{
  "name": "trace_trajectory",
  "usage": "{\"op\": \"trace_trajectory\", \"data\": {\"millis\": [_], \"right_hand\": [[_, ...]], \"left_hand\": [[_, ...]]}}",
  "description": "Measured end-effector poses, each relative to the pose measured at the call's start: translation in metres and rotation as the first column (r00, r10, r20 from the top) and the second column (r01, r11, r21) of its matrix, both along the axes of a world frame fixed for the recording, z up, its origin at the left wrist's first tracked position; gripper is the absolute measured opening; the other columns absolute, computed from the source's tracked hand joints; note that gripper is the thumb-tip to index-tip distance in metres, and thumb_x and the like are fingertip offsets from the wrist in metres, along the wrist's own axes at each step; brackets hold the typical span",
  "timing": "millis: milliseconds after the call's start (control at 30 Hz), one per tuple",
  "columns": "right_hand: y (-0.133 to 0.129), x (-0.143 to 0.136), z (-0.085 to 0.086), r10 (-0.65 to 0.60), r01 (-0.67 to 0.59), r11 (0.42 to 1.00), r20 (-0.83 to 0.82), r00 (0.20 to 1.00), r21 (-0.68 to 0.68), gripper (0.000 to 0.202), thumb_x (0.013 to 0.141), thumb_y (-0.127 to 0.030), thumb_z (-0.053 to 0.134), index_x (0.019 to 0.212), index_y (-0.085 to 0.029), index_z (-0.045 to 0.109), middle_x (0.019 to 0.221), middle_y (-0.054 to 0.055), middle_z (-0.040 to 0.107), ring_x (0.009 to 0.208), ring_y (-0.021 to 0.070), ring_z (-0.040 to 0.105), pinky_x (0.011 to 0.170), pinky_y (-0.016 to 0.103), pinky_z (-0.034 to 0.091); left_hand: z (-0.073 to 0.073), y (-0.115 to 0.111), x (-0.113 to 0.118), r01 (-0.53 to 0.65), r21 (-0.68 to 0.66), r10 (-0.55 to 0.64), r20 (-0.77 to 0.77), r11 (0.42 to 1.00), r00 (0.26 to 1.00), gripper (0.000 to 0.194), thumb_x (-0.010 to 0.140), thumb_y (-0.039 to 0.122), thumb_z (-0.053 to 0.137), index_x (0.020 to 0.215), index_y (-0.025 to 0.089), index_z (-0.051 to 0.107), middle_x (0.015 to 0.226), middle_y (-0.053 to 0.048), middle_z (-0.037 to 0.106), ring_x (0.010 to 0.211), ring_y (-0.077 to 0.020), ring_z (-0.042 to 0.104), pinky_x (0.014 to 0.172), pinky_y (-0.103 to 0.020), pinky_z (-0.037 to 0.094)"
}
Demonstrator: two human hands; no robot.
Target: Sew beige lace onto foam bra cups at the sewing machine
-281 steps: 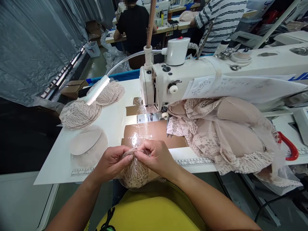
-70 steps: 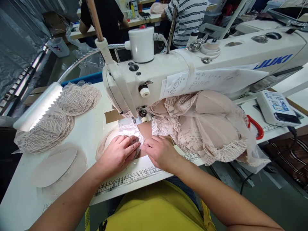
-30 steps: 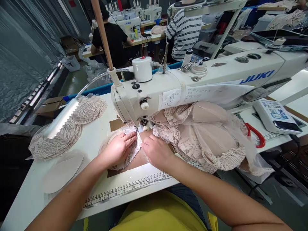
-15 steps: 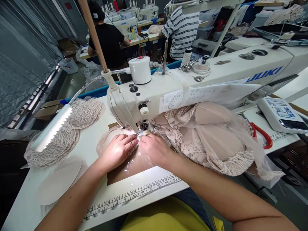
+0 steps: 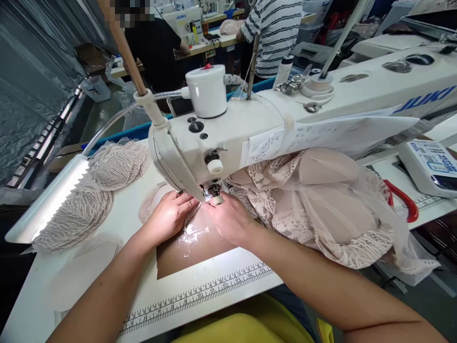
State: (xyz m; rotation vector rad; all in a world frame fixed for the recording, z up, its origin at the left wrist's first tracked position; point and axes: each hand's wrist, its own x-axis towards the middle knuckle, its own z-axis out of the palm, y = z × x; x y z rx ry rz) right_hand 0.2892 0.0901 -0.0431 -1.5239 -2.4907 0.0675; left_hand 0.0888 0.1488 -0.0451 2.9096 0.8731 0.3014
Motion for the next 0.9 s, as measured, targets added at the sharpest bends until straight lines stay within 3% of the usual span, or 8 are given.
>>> {"op": "trace_trajectory", "data": {"millis": [367,500,600,700,900], "right_hand": [[0.000,0.002,0.000,-0.015,0.013,1.000,-0.102,0.995,-0.017,0.032,0.085,-0.014,0.048,0.108,-0.022,0.069,0.086,0.003,0.068,0.071,0.0157,0.052,0.062,0.026,0.036],[0.000,0.004,-0.002,-0.033,0.030,0.999,-0.146,0.989,-0.022,0.032,0.086,-0.014,0.047,0.108,-0.022,0.069,0.083,0.004,0.068,0.075,0.0165,0.055,0.066,0.025,0.039],[0.001,0.007,-0.003,-0.042,0.041,0.999,-0.170,0.985,-0.008,0.030,0.087,-0.014,0.047,0.104,-0.020,0.070,0.083,0.006,0.068,0.079,0.0173,0.056,0.068,0.026,0.040],[0.001,0.009,-0.003,-0.041,0.043,0.999,-0.165,0.985,0.005,0.029,0.087,-0.014,0.046,0.100,-0.019,0.071,0.081,0.006,0.066,0.075,0.0167,0.054,0.065,0.026,0.039],[0.001,0.010,-0.007,-0.043,0.047,0.999,-0.168,0.985,0.018,0.029,0.087,-0.013,0.046,0.098,-0.020,0.071,0.081,0.005,0.066,0.073,0.0163,0.053,0.064,0.026,0.037]], "left_hand": [[-0.002,0.000,-0.001,-0.042,0.054,0.042,0.011,0.998,0.999,0.038,0.085,0.010,0.046,0.121,0.016,0.059,0.118,-0.011,0.063,0.094,-0.0249,0.054,0.082,-0.041,0.045],[0.006,-0.007,-0.005,-0.132,0.089,0.135,-0.030,0.987,0.990,0.033,0.088,0.016,0.046,0.118,0.013,0.059,0.116,-0.014,0.062,0.096,-0.0268,0.056,0.081,-0.042,0.048],[0.017,-0.018,-0.007,-0.189,0.027,0.191,-0.076,0.982,0.979,0.027,0.091,0.024,0.044,0.107,0.014,0.064,0.105,-0.013,0.064,0.091,-0.0252,0.059,0.074,-0.037,0.050],[0.026,-0.028,-0.006,-0.180,-0.101,0.175,-0.061,0.978,0.983,0.025,0.092,0.025,0.043,0.099,0.016,0.066,0.094,-0.010,0.064,0.084,-0.0209,0.060,0.070,-0.032,0.050],[0.022,-0.035,0.004,-0.139,-0.184,0.144,0.013,0.973,0.989,0.027,0.092,0.024,0.043,0.099,0.014,0.067,0.089,-0.010,0.062,0.081,-0.0202,0.059,0.071,-0.033,0.051]]}}
